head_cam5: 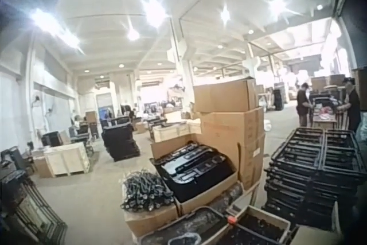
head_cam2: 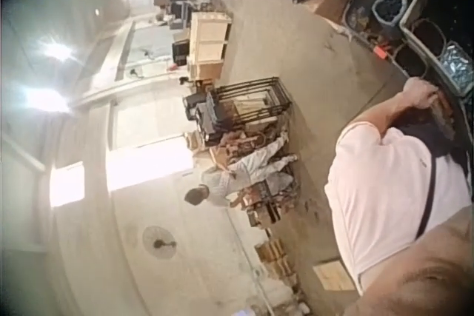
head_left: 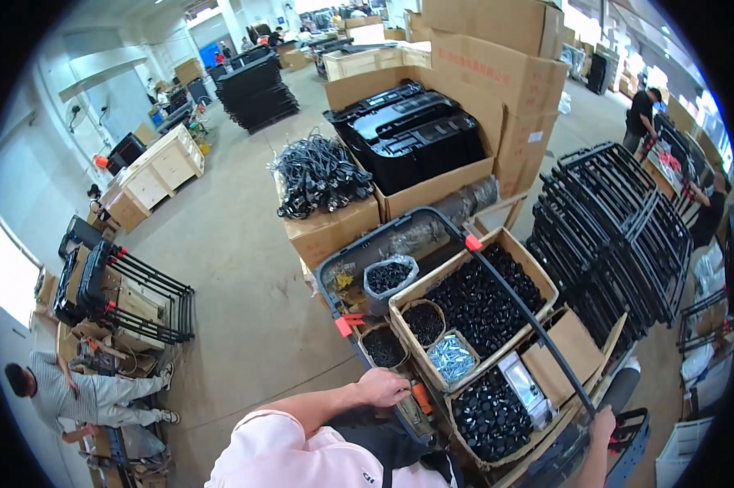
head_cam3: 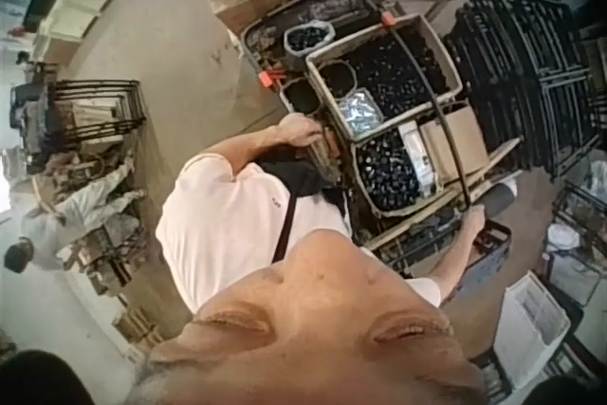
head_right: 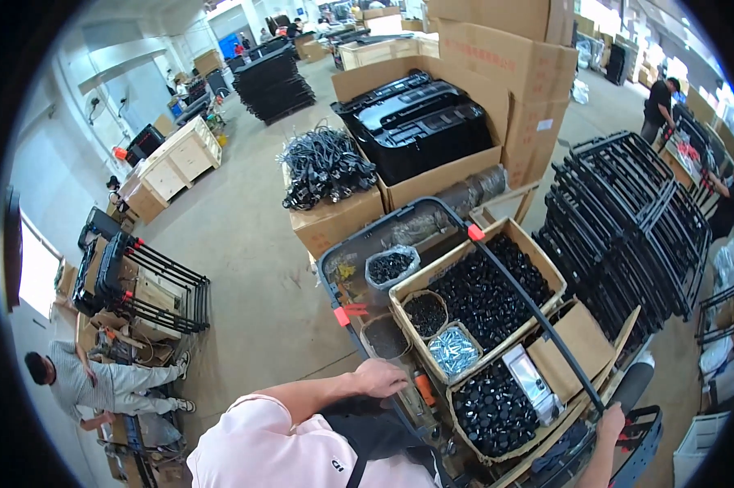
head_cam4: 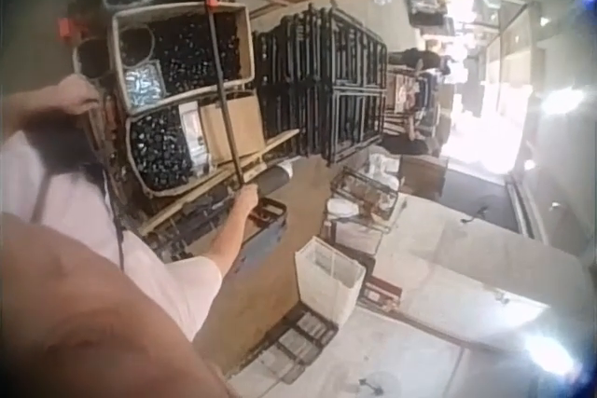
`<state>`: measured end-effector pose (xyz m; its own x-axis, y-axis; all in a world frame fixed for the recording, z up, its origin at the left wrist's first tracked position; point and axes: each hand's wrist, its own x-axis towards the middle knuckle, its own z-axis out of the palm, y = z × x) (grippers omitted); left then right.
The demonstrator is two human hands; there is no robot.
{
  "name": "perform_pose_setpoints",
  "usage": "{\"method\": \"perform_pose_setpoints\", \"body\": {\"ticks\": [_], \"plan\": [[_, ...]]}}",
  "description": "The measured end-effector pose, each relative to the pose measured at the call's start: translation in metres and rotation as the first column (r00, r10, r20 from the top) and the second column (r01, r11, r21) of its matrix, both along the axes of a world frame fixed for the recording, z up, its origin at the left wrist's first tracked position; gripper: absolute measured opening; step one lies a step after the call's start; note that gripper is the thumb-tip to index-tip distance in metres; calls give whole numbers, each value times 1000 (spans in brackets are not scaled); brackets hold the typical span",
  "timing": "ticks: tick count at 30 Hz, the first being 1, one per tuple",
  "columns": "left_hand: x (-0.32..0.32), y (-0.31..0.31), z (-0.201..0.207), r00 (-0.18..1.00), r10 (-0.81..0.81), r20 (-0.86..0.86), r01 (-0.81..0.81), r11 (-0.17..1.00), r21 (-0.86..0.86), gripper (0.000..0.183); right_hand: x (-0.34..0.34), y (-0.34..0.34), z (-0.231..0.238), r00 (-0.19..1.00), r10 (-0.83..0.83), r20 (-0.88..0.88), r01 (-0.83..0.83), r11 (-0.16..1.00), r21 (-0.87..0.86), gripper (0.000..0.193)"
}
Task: Assembling a plastic engine housing and wiring harness onto a metal frame using an electric screwdriver and wire cutters.
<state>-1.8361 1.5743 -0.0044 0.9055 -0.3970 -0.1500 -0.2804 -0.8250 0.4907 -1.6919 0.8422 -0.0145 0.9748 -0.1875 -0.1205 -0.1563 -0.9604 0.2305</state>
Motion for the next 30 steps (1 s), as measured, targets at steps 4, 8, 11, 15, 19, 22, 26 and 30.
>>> {"method": "perform_pose_setpoints", "body": {"ticks": [4,8,11,15,19,22,26,30], "plan": [[2,-5,6,997,36,-61,-36,999,-2,29,0,1,-6,992,-96,79,94,995,28,32],[1,-1,4,999,28,26,-25,994,-106,28,4,6,-16,967,-217,136,216,976,18,35],[10,11,7,984,146,102,-101,929,-356,26,5,11,-14,963,-211,166,207,978,40,35],[83,65,35,857,474,203,-349,823,-448,26,-37,10,-24,899,-288,331,270,958,100,36],[168,190,109,420,869,262,-573,478,-665,31,-84,152,67,970,-240,42,235,967,99,45],[235,316,140,137,970,200,-680,239,-694,40,-124,185,46,987,-162,-24,163,958,238,50],[301,424,178,76,995,64,-854,98,-511,45,-185,297,79,957,-280,-79,289,879,379,46],[361,440,220,153,986,-71,-963,133,-235,64,-230,373,89,804,-487,-340,583,758,293,51]]}}
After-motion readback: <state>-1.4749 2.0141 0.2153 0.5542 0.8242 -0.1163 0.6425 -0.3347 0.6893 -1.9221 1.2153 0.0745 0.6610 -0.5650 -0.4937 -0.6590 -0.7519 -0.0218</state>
